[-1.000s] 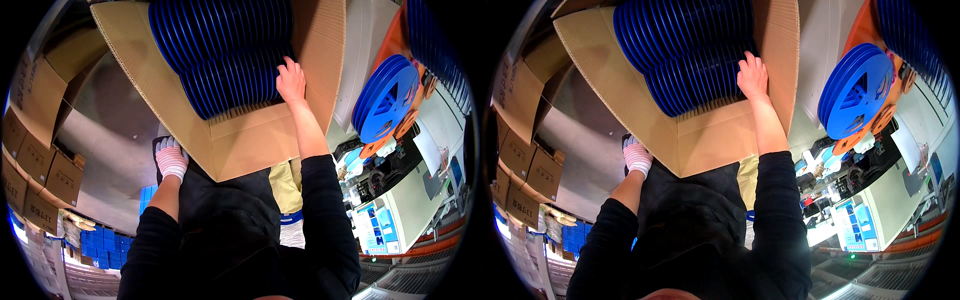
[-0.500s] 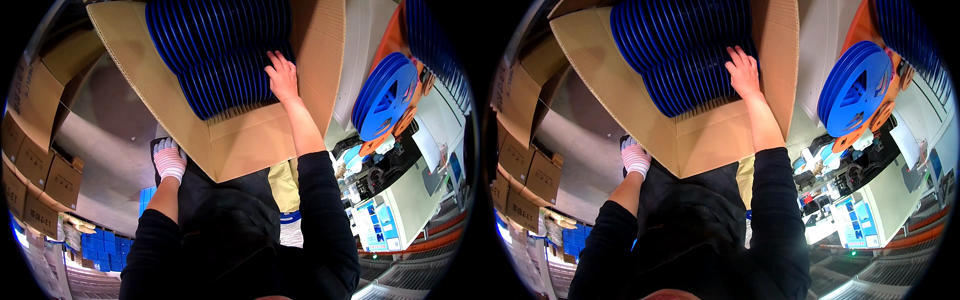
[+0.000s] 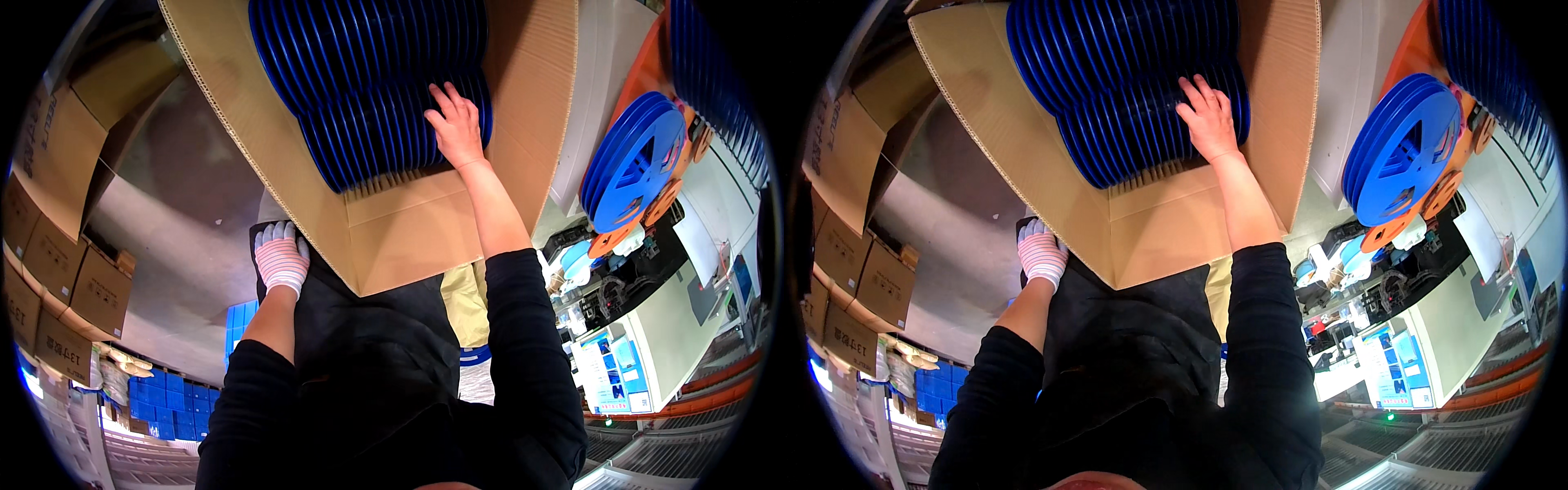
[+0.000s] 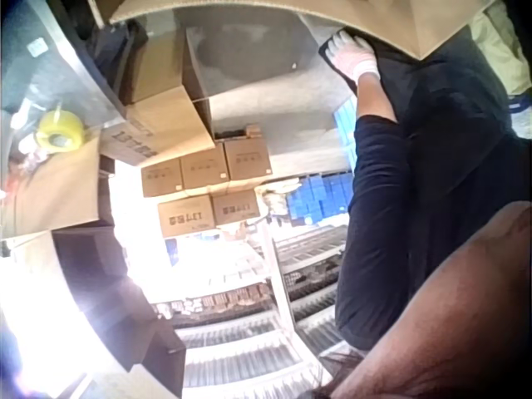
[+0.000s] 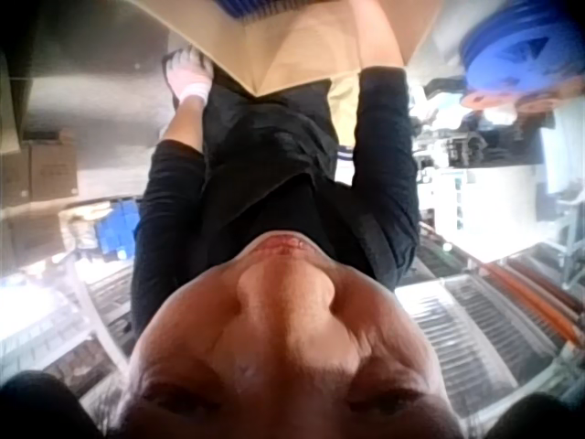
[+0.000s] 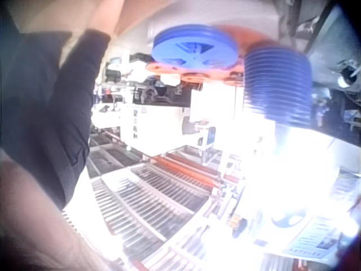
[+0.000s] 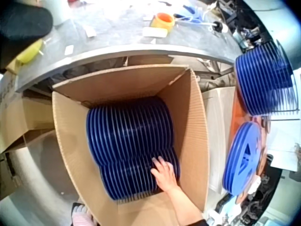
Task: The person stacks blue plastic reels into a cardboard box, then closes and seals the box with tape. The person moves the sealed box to a stack of other boxes.
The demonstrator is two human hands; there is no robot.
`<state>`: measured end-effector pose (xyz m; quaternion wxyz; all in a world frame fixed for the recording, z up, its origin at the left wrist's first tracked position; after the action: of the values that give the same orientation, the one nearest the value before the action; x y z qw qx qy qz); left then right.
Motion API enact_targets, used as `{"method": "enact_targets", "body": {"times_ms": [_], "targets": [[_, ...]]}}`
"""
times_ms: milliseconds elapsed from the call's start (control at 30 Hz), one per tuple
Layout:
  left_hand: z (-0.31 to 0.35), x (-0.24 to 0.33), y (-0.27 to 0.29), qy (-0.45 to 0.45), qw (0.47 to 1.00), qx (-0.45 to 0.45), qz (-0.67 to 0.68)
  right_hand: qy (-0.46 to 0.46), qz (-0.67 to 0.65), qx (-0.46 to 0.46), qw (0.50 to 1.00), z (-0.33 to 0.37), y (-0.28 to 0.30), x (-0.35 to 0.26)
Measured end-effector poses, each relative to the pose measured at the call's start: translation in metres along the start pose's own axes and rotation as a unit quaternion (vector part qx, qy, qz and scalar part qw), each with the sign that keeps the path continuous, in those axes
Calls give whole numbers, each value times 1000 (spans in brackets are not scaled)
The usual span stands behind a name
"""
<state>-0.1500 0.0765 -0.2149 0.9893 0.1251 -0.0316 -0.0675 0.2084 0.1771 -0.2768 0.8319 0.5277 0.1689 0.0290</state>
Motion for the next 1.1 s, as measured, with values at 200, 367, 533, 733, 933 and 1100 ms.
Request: {"method": "enact_targets", "body": {"times_ms": [200, 367, 533, 733, 933, 1100], "targets": [[1, -3, -4, -7, 1000, 22, 1, -48, -53, -25, 997, -6, 9, -9], [3, -3, -3, -33, 996, 82, -11, -31, -33, -25, 999, -9, 2, -19], [3, -6, -6, -36, 996, 85, 4, 17, -24, 6, 1000, -13, 7, -30], [2, -7, -6, -31, 996, 79, 6, -6, -33, -39, 999, -16, 6, -31], [2, -8, -7, -30, 997, 66, 3, 3, -55, -38, 998, -23, 3, -42], [2, -7, -7, -27, 998, 52, 21, 51, -51, 5, 997, -27, 8, -56]]}}
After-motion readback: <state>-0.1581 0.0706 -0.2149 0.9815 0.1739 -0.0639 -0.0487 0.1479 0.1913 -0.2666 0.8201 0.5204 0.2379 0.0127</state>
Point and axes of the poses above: each hand's wrist, its own z-axis away from the middle knuckle, its own y-axis out of the back of the hand, x = y × z, the point moved 6 cm from there along -z, towards the middle knuckle, and after that the axes turned 14 degrees about -x, right-handed, at the moved point
